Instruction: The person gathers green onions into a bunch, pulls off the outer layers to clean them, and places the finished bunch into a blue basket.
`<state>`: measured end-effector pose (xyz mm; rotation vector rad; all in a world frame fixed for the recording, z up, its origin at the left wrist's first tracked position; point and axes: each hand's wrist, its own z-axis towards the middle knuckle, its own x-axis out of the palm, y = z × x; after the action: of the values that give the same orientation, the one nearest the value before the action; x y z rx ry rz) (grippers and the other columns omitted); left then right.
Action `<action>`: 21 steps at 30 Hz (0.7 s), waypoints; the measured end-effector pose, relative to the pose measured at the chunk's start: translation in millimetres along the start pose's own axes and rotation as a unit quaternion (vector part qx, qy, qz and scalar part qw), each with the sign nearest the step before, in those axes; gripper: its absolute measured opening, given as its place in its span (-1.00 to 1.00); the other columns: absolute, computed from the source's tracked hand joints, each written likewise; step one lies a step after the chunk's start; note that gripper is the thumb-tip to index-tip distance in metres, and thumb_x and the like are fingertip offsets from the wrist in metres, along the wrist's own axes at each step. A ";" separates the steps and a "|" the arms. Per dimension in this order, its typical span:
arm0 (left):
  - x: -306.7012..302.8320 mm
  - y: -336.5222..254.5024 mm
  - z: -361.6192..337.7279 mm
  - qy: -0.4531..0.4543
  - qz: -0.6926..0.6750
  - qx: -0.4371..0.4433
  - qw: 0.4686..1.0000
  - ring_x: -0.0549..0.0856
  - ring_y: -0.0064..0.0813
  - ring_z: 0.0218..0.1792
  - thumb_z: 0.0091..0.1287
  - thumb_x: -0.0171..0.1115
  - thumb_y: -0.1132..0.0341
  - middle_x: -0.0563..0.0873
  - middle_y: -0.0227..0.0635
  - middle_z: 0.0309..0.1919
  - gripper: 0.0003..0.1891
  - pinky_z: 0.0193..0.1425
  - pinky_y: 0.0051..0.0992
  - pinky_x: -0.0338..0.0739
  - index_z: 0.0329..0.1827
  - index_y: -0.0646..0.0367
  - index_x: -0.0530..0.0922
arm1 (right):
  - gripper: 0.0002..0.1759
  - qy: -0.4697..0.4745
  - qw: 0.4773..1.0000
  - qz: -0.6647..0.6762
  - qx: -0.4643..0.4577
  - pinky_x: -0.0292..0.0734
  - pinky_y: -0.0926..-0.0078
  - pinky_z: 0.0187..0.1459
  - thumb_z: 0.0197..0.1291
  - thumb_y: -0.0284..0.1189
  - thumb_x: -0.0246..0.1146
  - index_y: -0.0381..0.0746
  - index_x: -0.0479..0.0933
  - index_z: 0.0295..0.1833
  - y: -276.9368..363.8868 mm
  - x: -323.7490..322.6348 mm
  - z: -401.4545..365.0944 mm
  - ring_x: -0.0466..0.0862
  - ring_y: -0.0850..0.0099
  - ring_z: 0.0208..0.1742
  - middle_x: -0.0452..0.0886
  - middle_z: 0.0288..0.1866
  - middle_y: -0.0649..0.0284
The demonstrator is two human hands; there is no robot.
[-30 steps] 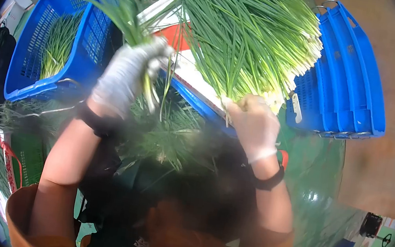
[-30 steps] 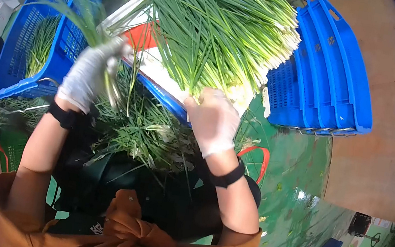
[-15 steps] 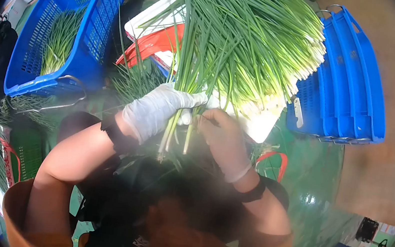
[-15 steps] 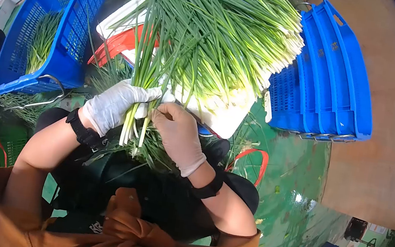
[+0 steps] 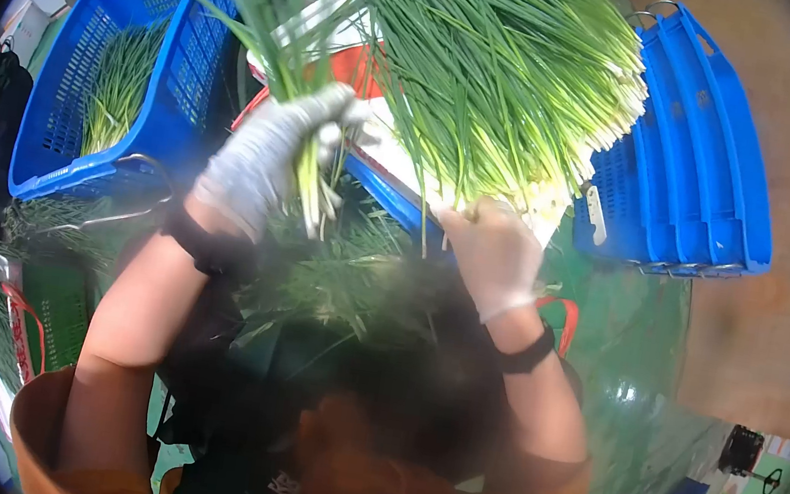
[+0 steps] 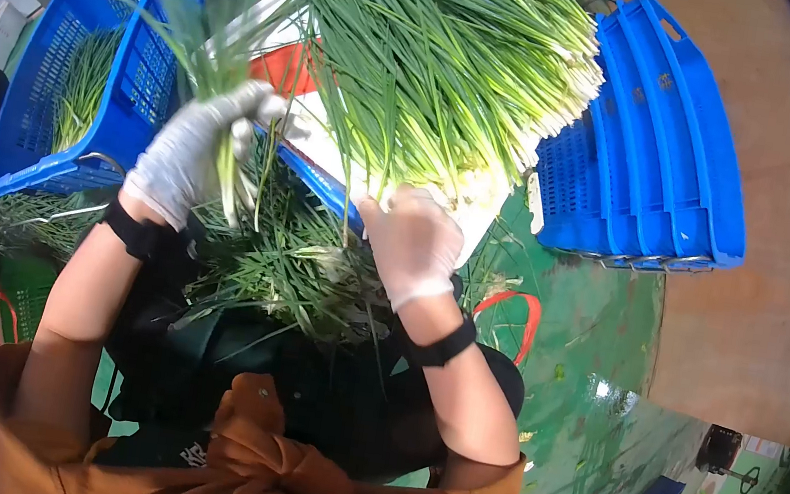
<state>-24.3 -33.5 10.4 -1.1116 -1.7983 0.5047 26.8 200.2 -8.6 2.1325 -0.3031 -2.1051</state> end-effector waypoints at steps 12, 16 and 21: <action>25.4 31.7 -15.1 0.112 0.049 -0.069 0.990 0.54 -0.81 -0.52 0.28 0.24 0.49 0.70 -0.24 -0.17 -0.74 -0.54 -0.82 0.37 0.02 0.29 0.53 | -0.84 0.283 0.836 0.465 0.064 0.39 0.57 -0.42 0.07 -0.42 0.31 -0.31 0.56 -0.35 31.5 -24.8 -15.0 0.44 0.56 -0.54 0.51 -0.57 0.25; 15.8 -6.6 -9.2 0.083 0.066 -0.017 0.994 0.54 -0.79 -0.55 0.22 0.27 0.51 0.72 -0.18 -0.20 -0.71 -0.57 -0.82 0.32 0.01 0.37 0.54 | -0.83 0.352 0.801 0.361 -0.323 0.53 0.40 -0.26 0.10 -0.33 0.28 -0.21 0.55 -0.38 14.0 -1.1 -28.5 0.62 0.18 -0.39 0.60 -0.43 0.18; 9.0 0.0 -18.4 0.065 0.111 0.014 0.992 0.46 -0.78 -0.63 0.21 0.32 0.47 0.74 -0.32 -0.25 -0.69 -0.56 -0.76 0.34 0.02 0.31 0.58 | -0.78 0.076 0.896 0.425 -0.106 0.45 0.52 -0.35 0.16 -0.34 0.33 -0.28 0.54 -0.32 37.0 -17.5 -25.2 0.53 0.48 -0.47 0.54 -0.55 0.24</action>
<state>-9.8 -28.0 23.7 -1.3030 -1.5598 0.5728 49.9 167.1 17.4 1.5830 -0.7729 -1.3781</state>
